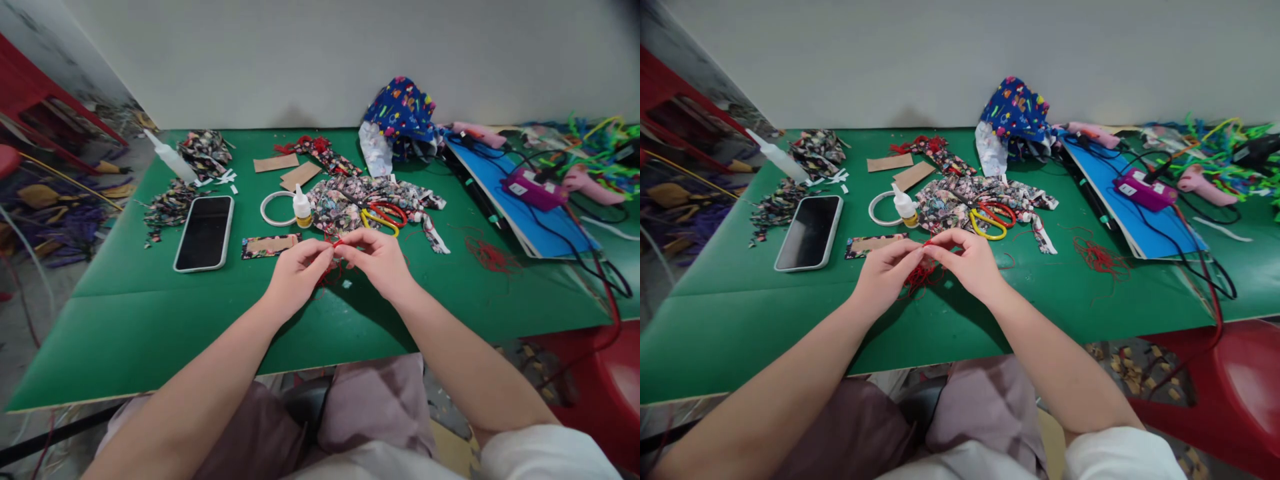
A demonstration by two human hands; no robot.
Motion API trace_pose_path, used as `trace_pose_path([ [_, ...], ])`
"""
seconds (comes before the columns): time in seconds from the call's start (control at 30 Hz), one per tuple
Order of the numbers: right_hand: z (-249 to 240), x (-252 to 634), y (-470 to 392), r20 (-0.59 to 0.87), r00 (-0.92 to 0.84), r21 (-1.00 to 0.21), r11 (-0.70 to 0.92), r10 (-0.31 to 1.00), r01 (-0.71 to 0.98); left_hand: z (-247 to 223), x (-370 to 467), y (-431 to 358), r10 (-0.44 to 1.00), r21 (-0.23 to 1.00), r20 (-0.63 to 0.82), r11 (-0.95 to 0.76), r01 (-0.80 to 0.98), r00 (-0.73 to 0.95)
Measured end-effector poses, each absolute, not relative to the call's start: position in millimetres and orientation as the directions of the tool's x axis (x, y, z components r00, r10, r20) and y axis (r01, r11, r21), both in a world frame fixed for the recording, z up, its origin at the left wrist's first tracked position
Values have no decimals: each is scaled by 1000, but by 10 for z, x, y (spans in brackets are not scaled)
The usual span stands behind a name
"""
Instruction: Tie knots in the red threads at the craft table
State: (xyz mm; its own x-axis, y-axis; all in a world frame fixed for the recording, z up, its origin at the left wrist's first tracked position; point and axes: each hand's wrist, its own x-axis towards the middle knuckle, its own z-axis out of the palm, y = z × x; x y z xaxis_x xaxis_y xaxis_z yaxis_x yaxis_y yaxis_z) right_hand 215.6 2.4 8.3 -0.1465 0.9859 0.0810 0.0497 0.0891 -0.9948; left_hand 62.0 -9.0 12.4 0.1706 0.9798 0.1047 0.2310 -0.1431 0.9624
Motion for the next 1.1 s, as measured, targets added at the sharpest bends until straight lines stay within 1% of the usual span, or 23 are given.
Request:
trace_pose_path([
  [0.13,102,2165,23,89,-150,-994,97,985,45,86,629,-84,988,992,14,-34,125,153],
  [0.33,110,2173,11,54,-154,-999,52,987,-14,30,604,-66,994,998,16,-22,56,112],
  [0.4,109,2175,6,53,-153,-998,48,987,-33,29,602,-70,993,998,24,-31,59,117],
  [0.53,116,2178,3,69,-163,-998,67,984,-14,47,605,-74,992,996,41,-49,72,116],
  [0.8,103,2171,2,43,-186,-999,36,982,-36,65,604,-72,992,987,56,-72,141,114],
  [1.1,92,2167,17,82,-196,-996,72,977,-60,96,614,-78,989,983,70,-91,162,132],
])
